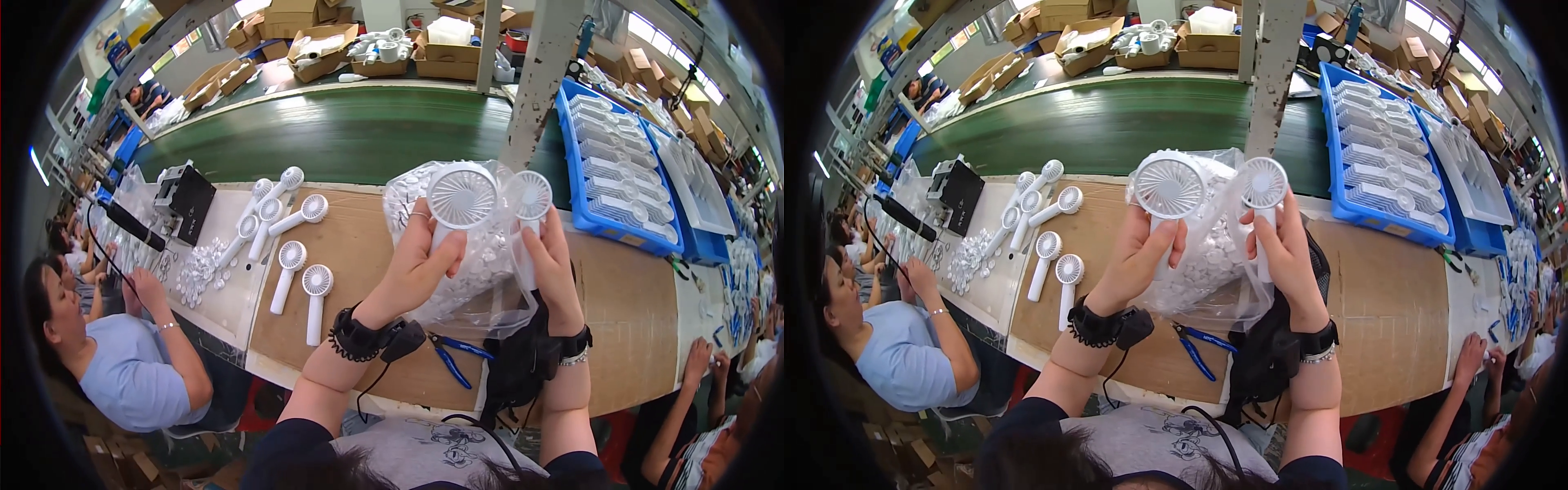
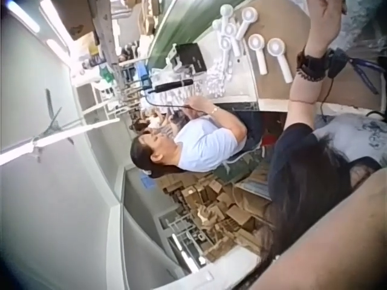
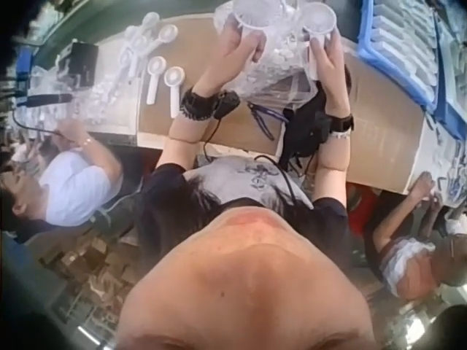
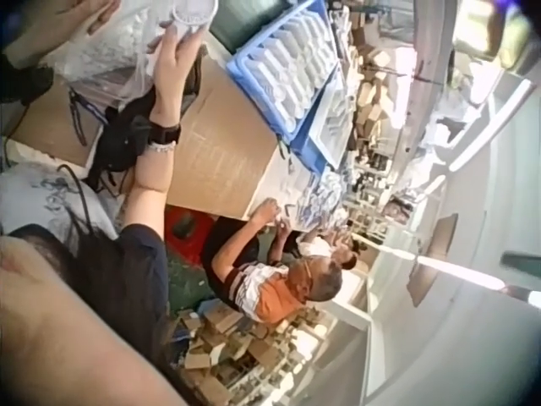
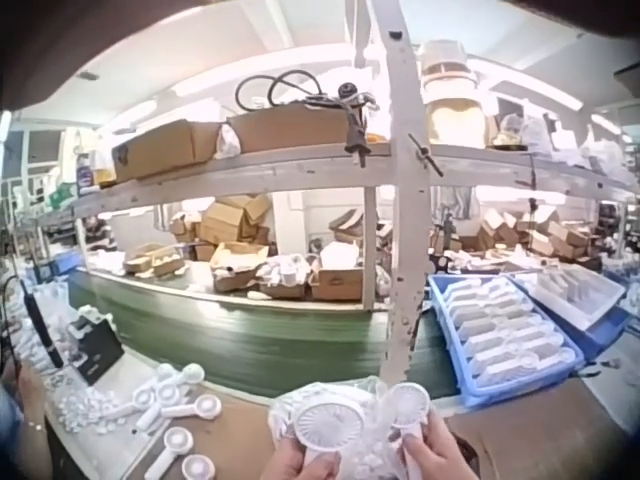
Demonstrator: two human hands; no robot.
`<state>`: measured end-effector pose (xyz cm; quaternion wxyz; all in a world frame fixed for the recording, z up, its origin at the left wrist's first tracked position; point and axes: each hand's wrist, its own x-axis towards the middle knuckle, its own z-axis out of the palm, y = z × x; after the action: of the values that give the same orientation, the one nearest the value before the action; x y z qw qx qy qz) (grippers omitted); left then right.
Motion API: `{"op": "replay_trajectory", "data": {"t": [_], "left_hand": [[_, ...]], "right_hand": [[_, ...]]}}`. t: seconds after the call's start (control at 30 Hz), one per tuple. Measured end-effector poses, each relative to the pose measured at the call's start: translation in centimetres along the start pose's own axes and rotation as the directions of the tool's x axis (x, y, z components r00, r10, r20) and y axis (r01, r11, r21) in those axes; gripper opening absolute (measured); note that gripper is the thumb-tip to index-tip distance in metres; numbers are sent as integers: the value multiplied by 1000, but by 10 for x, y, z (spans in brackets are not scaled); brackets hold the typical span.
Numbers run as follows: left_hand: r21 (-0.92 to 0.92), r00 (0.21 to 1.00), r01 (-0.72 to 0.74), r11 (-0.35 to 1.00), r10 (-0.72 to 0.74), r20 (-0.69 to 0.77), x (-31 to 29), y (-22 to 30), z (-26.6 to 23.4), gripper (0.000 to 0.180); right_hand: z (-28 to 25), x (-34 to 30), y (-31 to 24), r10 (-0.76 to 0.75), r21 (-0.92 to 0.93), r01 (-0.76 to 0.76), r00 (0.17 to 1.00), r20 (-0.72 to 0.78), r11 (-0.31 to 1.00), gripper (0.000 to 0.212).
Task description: The person picks up a handheld fan and a small circular cap, then presses the cap onto the back of the fan. They repeat this process with a second fan and cap before holding up both completed fans.
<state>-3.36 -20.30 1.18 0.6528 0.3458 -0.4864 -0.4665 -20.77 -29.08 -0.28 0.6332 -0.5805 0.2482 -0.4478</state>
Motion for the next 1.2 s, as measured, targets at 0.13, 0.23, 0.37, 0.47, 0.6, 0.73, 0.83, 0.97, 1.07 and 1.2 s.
{"op": "replay_trajectory", "data": {"t": [0.13,0.23,0.37,0.47,0.6,0.73,0.83,0.97,1.07,1.2], "left_hand": [[-14,1000,11,1000,-11,20,-1,4,1,40],[0,999,24,1000,-24,48,1,4,-1,40],[-25,998,26,999,-25,50,3,1,-1,40],[1,1000,4,1000,-4,-3,3,5,-4,39],[-25,1000,-2,1000,2,-19,6,2,-4,38],[-61,1000,-4,998,4,0,3,5,-6,37],[-101,999,30,994,-27,35,0,7,-1,36],[-115,988,121,986,-108,109,-3,12,8,36],[-103,977,157,982,-139,159,-7,14,13,35],[-80,970,150,985,-131,204,-8,12,16,35]], "right_hand": [[1,2,8,5,-138,7,996,89,990,50],[-3,4,9,24,-110,-14,996,86,994,54],[-11,6,18,97,-273,-66,990,101,960,57],[-12,11,21,106,-250,-74,987,117,965,59],[-20,12,33,1,-271,20,997,79,962,59],[-21,9,30,-199,-627,207,976,84,751,54],[-20,7,13,-311,-750,280,945,104,599,50],[-11,-2,-9,-455,-688,347,890,28,637,47],[-6,-17,-21,-576,-579,445,816,-52,683,46],[6,-30,-30,-621,-532,592,769,150,605,48]]}}
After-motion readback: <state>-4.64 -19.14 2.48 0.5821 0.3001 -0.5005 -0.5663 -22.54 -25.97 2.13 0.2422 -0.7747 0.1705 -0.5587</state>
